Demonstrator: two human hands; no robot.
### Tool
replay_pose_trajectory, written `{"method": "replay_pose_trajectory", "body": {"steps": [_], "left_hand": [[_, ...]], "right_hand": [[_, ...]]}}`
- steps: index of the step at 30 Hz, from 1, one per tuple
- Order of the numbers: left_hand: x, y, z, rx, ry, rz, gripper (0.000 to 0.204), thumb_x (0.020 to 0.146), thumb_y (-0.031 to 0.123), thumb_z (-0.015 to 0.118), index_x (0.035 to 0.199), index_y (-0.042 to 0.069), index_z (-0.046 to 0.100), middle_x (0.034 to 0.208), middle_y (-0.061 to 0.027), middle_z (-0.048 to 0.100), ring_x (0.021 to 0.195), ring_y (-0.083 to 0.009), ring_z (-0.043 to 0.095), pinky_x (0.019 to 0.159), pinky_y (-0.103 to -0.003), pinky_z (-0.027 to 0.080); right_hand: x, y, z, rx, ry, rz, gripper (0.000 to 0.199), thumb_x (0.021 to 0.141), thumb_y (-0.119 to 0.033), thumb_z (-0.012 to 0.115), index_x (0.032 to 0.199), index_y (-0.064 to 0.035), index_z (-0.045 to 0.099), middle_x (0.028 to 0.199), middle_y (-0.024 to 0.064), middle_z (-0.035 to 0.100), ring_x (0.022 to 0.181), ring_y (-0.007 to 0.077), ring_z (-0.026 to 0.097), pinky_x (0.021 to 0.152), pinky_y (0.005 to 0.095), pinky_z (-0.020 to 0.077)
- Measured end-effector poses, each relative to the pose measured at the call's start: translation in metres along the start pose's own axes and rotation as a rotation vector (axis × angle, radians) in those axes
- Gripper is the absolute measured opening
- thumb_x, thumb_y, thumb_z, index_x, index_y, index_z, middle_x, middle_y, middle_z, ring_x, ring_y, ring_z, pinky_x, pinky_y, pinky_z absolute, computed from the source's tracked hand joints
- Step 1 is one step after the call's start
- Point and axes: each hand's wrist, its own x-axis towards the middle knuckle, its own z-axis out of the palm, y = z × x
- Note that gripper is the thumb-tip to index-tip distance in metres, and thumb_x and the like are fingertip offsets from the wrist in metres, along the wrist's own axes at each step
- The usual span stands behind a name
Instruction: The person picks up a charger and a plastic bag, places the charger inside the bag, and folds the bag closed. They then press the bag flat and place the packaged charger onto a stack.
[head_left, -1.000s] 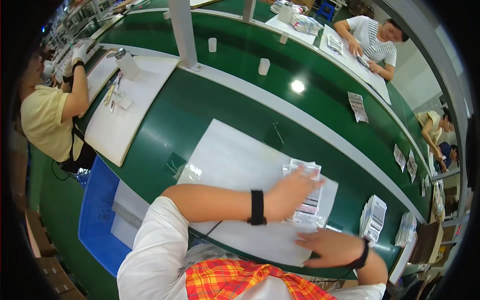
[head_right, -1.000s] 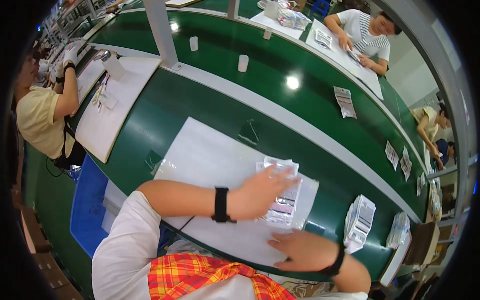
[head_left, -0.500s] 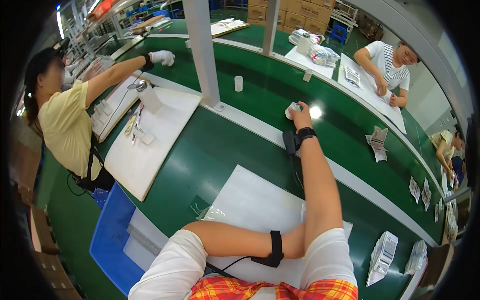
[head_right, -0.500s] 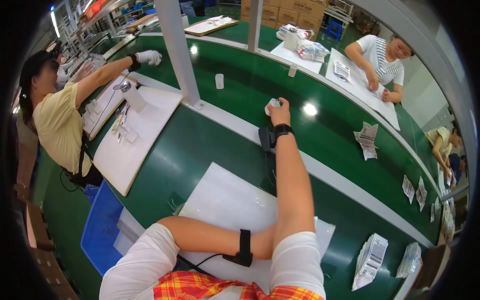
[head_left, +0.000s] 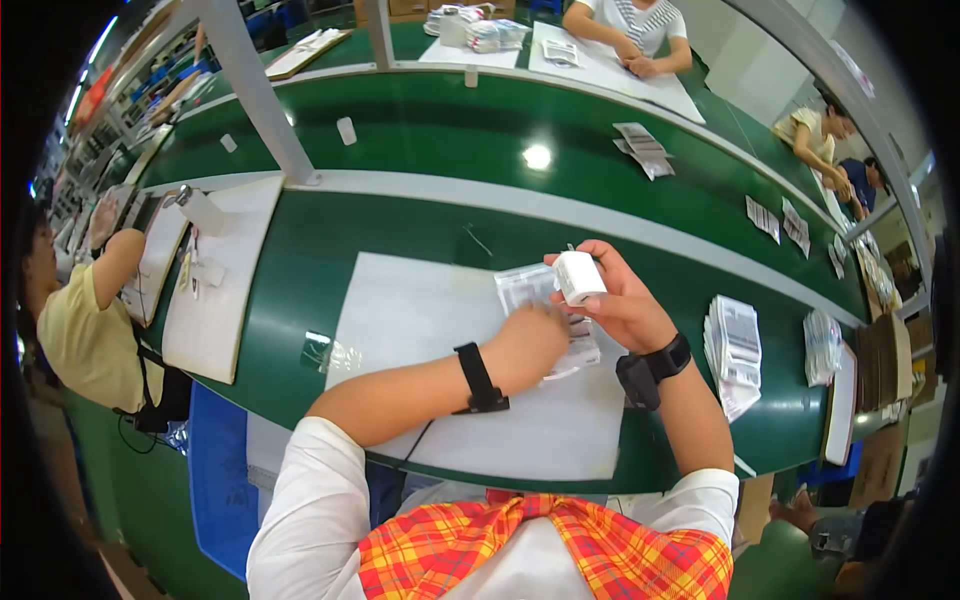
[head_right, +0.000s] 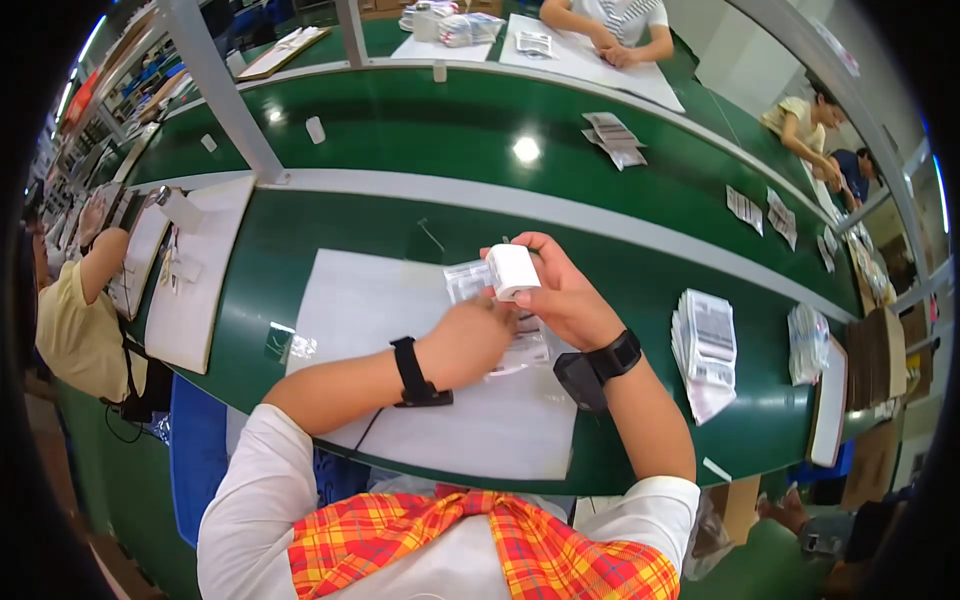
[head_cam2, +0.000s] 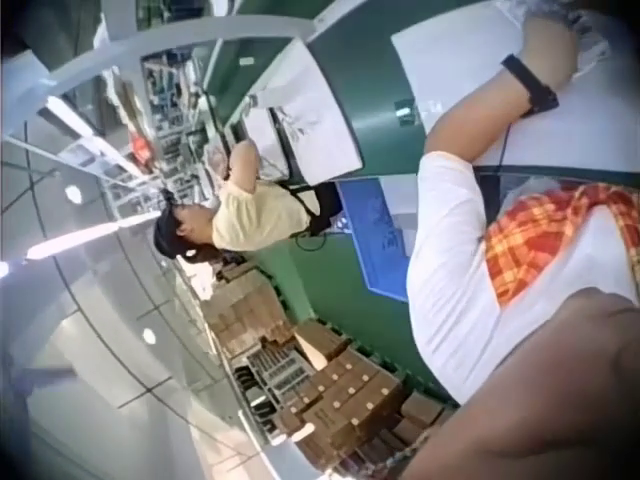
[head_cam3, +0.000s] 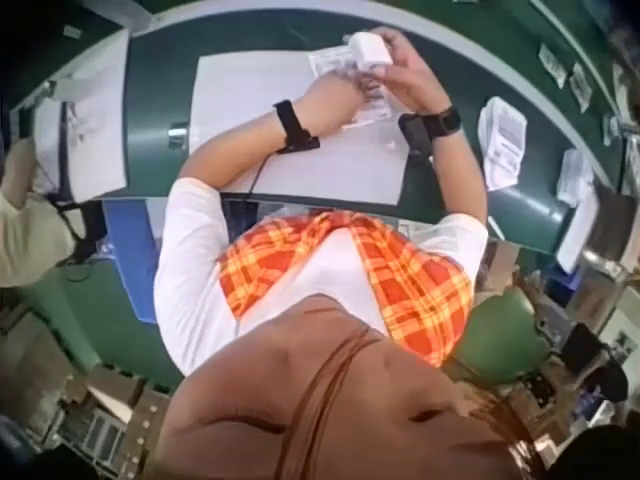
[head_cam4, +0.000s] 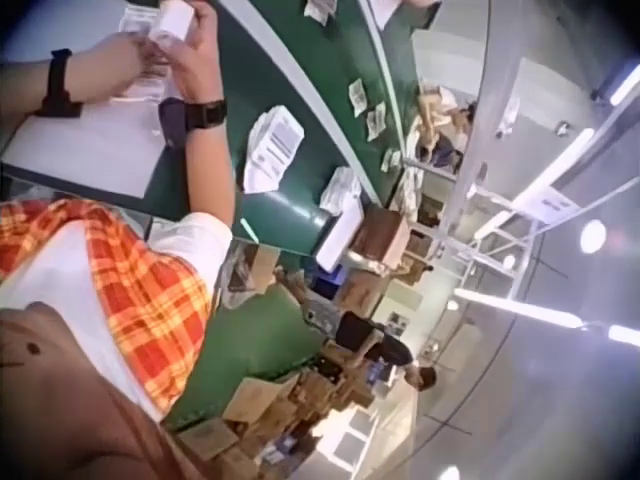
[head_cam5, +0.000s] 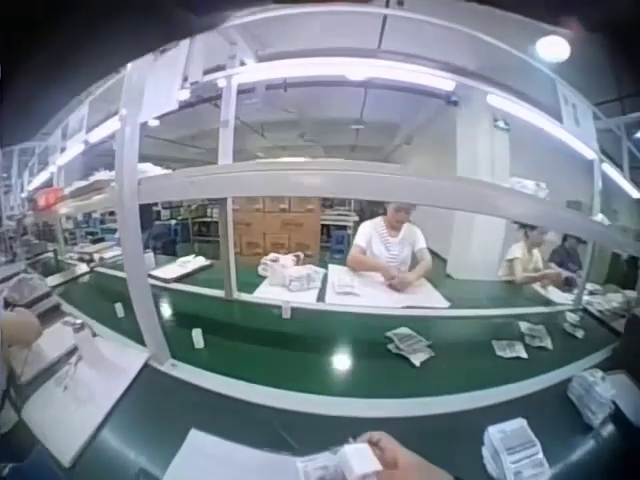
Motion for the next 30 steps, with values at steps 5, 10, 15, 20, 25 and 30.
{"method": "replay_pose_trajectory", "body": {"steps": [5,10,15,20,25,30], "left_hand": [[0.003,0.007,-0.007,0.109,0.02,0.005,0.012,0.074,0.01,0.064,0.084,0.006,0.07,0.088,-0.0115,0.066,0.088,-0.0274,0.063,0.073,-0.038,0.05],[0.014,0.008,-0.011,0.03,-0.182,-0.096,0.011,0.074,0.011,0.065,0.082,0.007,0.071,0.086,-0.0112,0.066,0.088,-0.0286,0.064,0.073,-0.04,0.051],[0.009,0.001,-0.012,0.143,-0.059,0.066,0.011,0.074,0.01,0.065,0.083,0.006,0.071,0.079,-0.0124,0.066,0.08,-0.03,0.066,0.069,-0.041,0.053],[0.022,0.01,-0.018,0.06,-0.09,-0.028,0.01,0.075,0.009,0.065,0.082,0.004,0.071,0.074,-0.0136,0.066,0.073,-0.0311,0.067,0.066,-0.041,0.054],[0.015,0.006,-0.026,0.042,-0.299,-0.051,0.013,0.077,0.012,0.066,0.085,0.002,0.066,0.08,-0.0143,0.067,0.073,-0.0323,0.066,0.065,-0.043,0.053],[0.019,0.011,-0.023,0.045,-0.274,-0.07,0.014,0.077,0.012,0.065,0.086,0.001,0.066,0.081,-0.0142,0.067,0.072,-0.0327,0.066,0.065,-0.043,0.053]], "right_hand": [[-0.039,0.021,-0.024,-0.179,0.249,-0.012,0.06,0.084,-0.018,0.071,0.133,-0.0075,0.037,0.126,0.0138,0.059,0.107,0.0212,0.062,0.093,0.0319,0.0468],[-0.047,0.029,-0.026,-0.291,0.409,-0.036,0.059,0.085,-0.018,0.071,0.132,-0.0068,0.036,0.123,0.0114,0.06,0.108,0.0182,0.06,0.094,0.031,0.0453],[-0.05,0.033,-0.02,-0.333,0.389,-0.043,0.057,0.086,-0.014,0.07,0.131,-0.0052,0.036,0.121,0.0118,0.062,0.109,0.0164,0.059,0.095,0.0305,0.0445],[-0.045,0.046,-0.021,-0.466,0.417,-0.092,0.058,0.088,-0.015,0.071,0.129,-0.002,0.032,0.119,0.0164,0.062,0.106,0.0185,0.062,0.09,0.0311,0.0489],[-0.044,0.055,-0.025,-0.48,0.427,-0.099,0.058,0.088,-0.016,0.07,0.128,-0.0024,0.029,0.12,0.0172,0.061,0.109,0.0184,0.061,0.092,0.0304,0.0479],[-0.05,0.056,-0.025,-0.486,0.379,-0.043,0.057,0.089,-0.017,0.071,0.126,-0.0022,0.031,0.121,0.018,0.061,0.11,0.0192,0.061,0.093,0.0305,0.0481]]}}
